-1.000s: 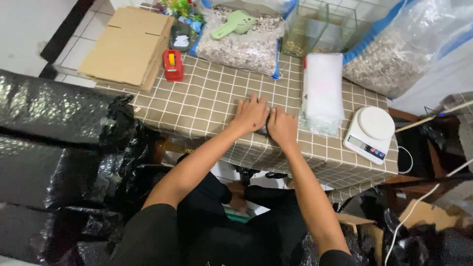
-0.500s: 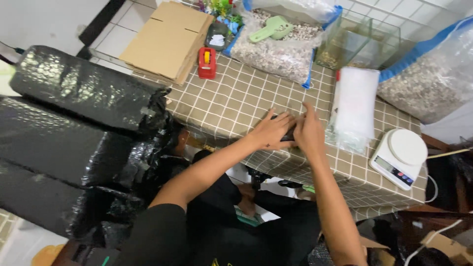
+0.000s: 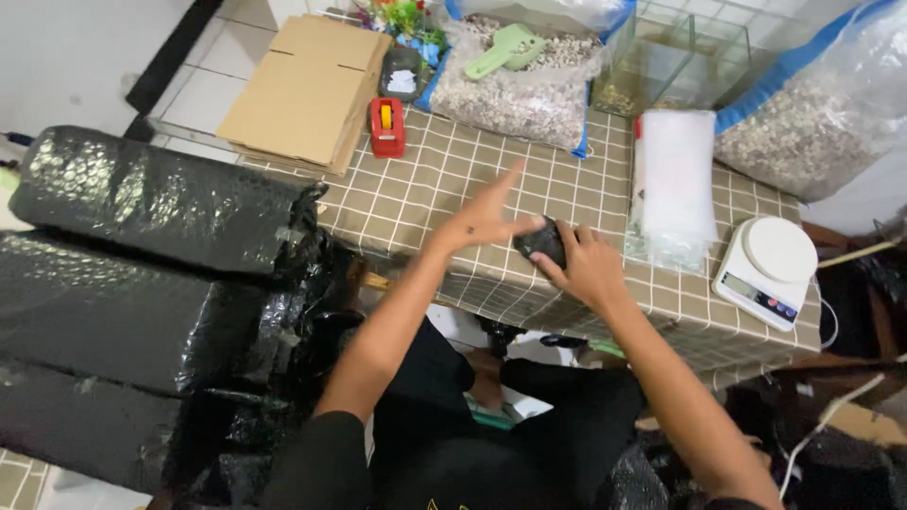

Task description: Weighing substrate into plastic bags and packing them into cardboard boxes with bubble wrap.

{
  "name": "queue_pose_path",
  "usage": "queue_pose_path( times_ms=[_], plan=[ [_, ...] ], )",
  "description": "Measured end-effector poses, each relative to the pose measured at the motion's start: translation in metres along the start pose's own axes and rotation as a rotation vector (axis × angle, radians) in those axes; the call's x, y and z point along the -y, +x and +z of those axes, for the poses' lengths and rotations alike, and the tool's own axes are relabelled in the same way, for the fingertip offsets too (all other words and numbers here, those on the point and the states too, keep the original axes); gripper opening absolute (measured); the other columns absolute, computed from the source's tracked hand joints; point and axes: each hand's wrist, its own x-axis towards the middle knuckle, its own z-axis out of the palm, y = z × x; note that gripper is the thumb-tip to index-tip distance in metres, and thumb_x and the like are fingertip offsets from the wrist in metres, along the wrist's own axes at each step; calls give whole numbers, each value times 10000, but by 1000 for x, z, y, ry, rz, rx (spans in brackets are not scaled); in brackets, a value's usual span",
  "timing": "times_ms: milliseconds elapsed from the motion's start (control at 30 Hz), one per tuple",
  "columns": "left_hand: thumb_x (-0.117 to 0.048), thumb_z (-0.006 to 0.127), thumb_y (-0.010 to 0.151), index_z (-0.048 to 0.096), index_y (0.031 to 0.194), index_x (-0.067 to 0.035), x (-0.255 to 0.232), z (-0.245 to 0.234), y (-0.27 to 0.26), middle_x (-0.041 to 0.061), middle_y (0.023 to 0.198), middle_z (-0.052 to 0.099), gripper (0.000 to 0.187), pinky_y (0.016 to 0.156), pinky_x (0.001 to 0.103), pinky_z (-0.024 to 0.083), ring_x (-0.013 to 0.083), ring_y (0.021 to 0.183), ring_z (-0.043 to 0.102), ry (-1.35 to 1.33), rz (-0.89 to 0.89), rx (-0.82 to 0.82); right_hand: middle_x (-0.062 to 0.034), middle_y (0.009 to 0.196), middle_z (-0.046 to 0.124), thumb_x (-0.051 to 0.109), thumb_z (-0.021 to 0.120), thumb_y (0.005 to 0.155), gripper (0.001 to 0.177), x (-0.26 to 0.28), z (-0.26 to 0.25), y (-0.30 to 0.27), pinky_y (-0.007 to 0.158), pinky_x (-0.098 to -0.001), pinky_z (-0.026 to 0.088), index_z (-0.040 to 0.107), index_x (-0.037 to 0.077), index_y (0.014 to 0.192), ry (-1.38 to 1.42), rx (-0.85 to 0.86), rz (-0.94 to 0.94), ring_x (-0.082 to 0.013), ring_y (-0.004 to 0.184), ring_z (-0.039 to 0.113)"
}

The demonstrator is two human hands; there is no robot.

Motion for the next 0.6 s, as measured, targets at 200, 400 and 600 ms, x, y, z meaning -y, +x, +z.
queue_pose_path(
  times_ms=[200,400,600],
  plan=[
    [-304,638,1013,514,1456,-79,61,-22,-35,213,1112,685,512,965,517,504,436,1092,656,194,47,-686,-107,967,769,829,604,763,812,7,-33,22,718,-442,599,694,182,1246,43,210,60,-350,838,775],
    [-300,565,1030,618,1321,-152,99,-30,-47,118,768,654,331,711,438,538,326,736,675,147,-77,-842,-220,869,768,670,681,868,648,-11,-68,79,688,-529,585,773,60,1069,182,108,210,-442,833,756],
    [-224,604,991,638,1261,-115,87,-32,-51,127,794,689,293,656,409,571,338,720,706,236,-79,-814,-221,842,727,693,669,974,645,-106,13,161,683,-553,584,723,61,1088,84,-166,476,-466,839,742]
  ],
)
